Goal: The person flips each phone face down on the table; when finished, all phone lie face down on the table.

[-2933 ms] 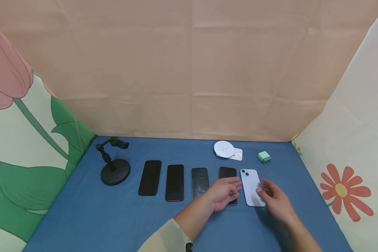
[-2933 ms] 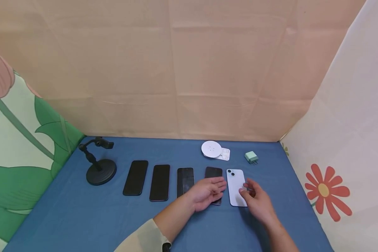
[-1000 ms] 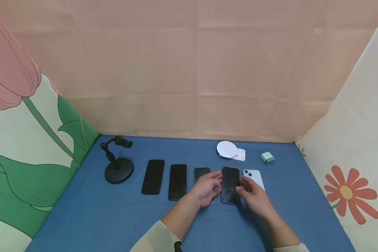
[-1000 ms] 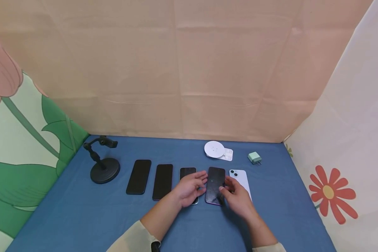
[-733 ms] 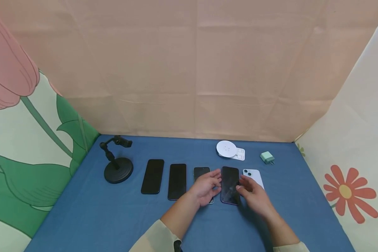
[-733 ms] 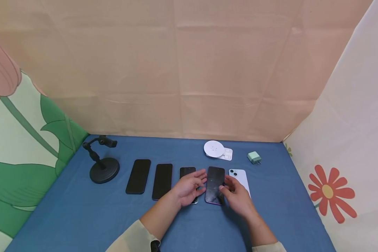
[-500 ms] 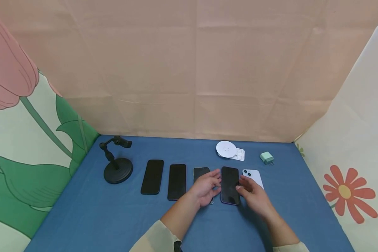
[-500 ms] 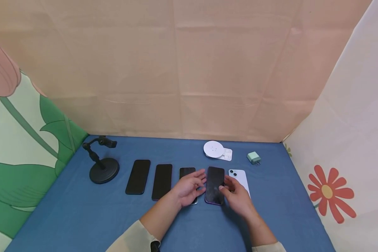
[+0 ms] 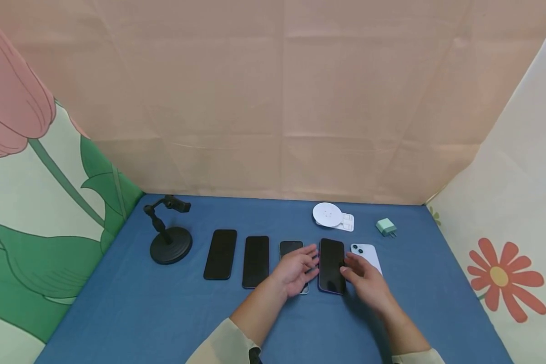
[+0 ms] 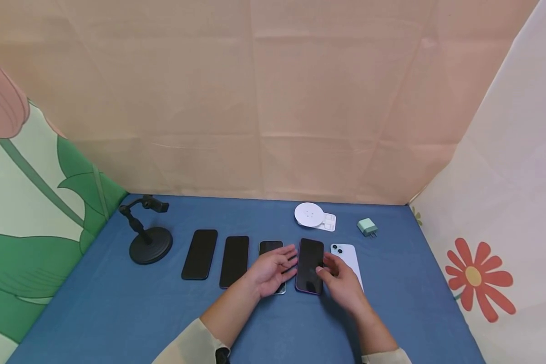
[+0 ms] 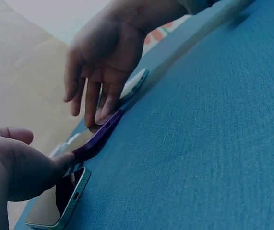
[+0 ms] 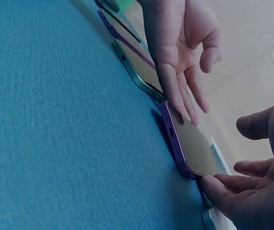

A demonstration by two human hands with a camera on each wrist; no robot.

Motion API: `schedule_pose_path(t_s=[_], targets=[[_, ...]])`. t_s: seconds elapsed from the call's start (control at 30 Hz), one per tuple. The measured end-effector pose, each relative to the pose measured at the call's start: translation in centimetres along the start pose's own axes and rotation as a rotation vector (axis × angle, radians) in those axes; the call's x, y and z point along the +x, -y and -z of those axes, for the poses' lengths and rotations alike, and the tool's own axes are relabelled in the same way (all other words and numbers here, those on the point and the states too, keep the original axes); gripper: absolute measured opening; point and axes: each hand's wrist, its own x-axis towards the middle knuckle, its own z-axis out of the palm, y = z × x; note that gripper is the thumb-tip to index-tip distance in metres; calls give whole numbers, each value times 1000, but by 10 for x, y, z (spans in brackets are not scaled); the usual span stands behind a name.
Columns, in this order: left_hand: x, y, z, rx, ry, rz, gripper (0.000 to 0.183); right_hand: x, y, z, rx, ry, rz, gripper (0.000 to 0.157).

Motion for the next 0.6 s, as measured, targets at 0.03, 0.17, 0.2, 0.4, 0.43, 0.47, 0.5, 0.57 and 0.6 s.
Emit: schedule_pose_path(t_s=[0.03, 0.17, 0.2, 0.4, 0.43, 0.47, 0.5, 0.57, 0.6], targets=[[0, 0, 0, -3, 0, 1, 69, 1, 0, 0, 3, 0, -3, 59], [-3, -3, 2, -16, 3, -3, 67, 3, 1, -2, 30, 2, -2, 59], [-3, -4, 3, -20, 8, -5, 67, 4, 0, -2, 37, 3, -2, 59], [-7, -10, 4, -39, 21, -11, 65, 6, 1, -6, 86, 10, 19, 59], [-8, -11, 5, -43, 19, -11, 65, 6, 2, -7, 93, 12, 24, 59], [-8, -12, 5, -44, 21, -15, 64, 6, 2, -7, 95, 14, 27, 59], [-9, -13, 5, -49, 20, -14, 64, 7, 2, -8, 102, 17, 29, 59], [-9, -14, 6, -56, 20, -17, 64, 8, 2, -9, 110, 24, 28, 59], [-9, -15, 6, -58, 20, -16, 64, 8, 2, -9, 109, 27, 24, 59]])
